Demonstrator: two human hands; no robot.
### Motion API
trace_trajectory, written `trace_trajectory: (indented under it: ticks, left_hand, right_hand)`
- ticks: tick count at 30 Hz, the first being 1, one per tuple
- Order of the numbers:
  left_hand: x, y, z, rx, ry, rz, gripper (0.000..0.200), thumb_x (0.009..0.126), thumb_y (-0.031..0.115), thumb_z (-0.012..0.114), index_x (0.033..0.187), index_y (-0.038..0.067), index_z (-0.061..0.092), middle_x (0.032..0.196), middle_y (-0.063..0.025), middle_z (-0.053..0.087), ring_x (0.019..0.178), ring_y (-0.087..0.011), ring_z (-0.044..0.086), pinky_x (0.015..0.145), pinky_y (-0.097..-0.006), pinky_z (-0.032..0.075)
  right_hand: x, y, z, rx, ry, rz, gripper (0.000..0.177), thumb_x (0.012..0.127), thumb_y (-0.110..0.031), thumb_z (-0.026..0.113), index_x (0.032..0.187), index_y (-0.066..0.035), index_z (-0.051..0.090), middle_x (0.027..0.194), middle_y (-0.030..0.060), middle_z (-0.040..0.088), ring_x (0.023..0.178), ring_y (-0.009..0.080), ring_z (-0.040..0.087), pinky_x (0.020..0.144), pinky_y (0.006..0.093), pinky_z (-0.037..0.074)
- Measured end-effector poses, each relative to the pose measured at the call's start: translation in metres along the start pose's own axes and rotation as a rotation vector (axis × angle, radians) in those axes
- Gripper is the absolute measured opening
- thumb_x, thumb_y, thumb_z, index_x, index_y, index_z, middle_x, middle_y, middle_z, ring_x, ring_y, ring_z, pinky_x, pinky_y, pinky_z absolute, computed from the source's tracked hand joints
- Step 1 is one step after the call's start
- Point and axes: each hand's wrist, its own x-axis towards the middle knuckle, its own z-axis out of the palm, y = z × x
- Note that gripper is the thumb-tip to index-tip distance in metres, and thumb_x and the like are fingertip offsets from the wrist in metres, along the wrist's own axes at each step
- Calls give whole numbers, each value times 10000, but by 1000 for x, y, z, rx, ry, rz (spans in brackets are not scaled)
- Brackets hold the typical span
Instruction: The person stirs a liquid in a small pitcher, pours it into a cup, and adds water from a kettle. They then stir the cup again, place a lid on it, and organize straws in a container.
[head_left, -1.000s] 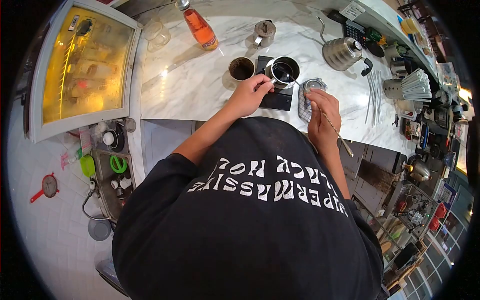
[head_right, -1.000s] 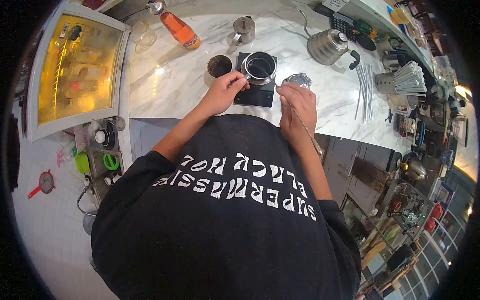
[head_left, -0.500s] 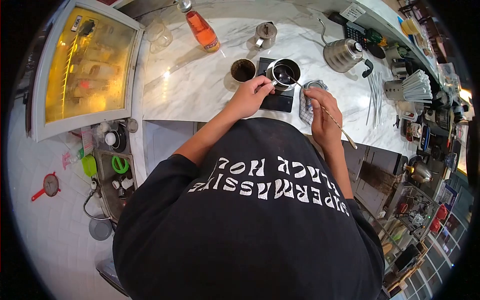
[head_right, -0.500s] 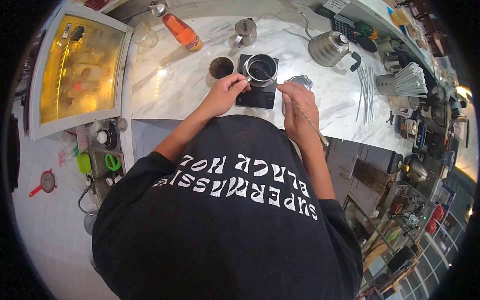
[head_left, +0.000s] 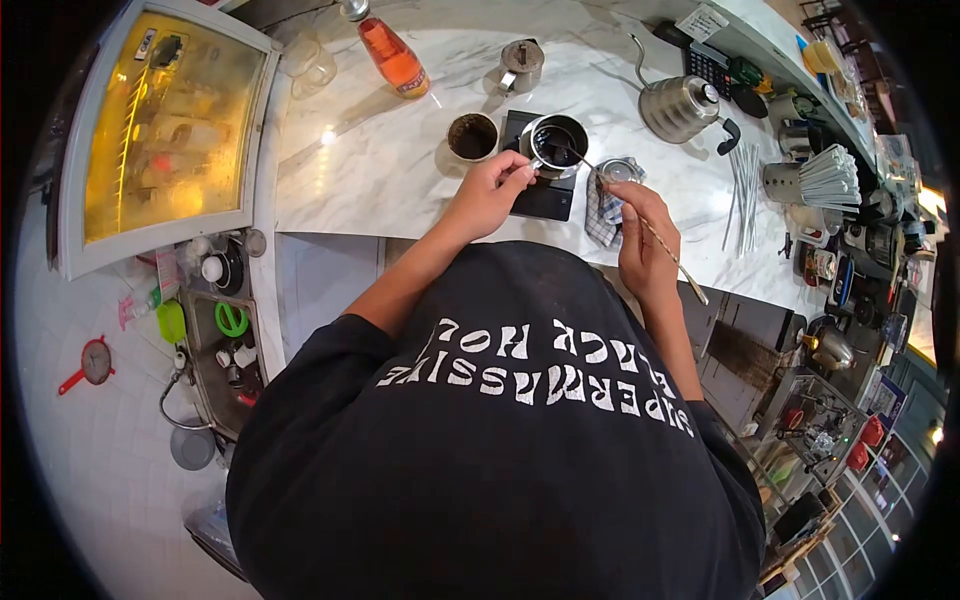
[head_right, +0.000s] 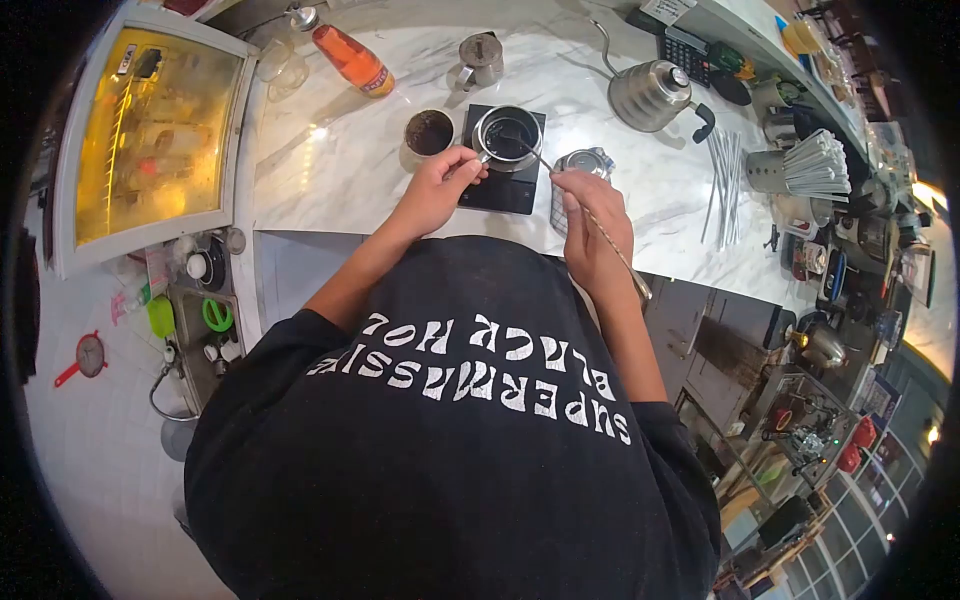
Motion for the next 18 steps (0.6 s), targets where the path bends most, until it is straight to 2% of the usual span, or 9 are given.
trace_trajectory:
  ticks: [12,15,18]
  left_hand:
    - [-12,4,24,15,243,-28,218,1050,197,637,1132,-2,670,979,-46,720,913,-109,652,852,-283,522]
    - [-14,1,27,25,253,-34,205,1076,164,595,1169,-10,650,1050,-62,699,990,-142,671,918,-308,539]
    - [-15,3,32,12,304,-55,207,1077,158,594,1177,-15,646,1054,-65,698,998,-146,673,918,-308,540]
  right_hand:
    - [20,13,-15,35,-29,-90,187,1015,-39,598,1156,-52,718,1110,148,742,1077,337,686,970,413,493]
    - [22,19,-20,36,-50,-120,177,1007,-47,621,1154,-52,720,1102,142,743,1070,333,687,967,418,494]
    - [27,24,-17,35,-49,-167,166,1001,-69,651,1150,-53,722,1097,142,742,1061,332,686,954,424,505]
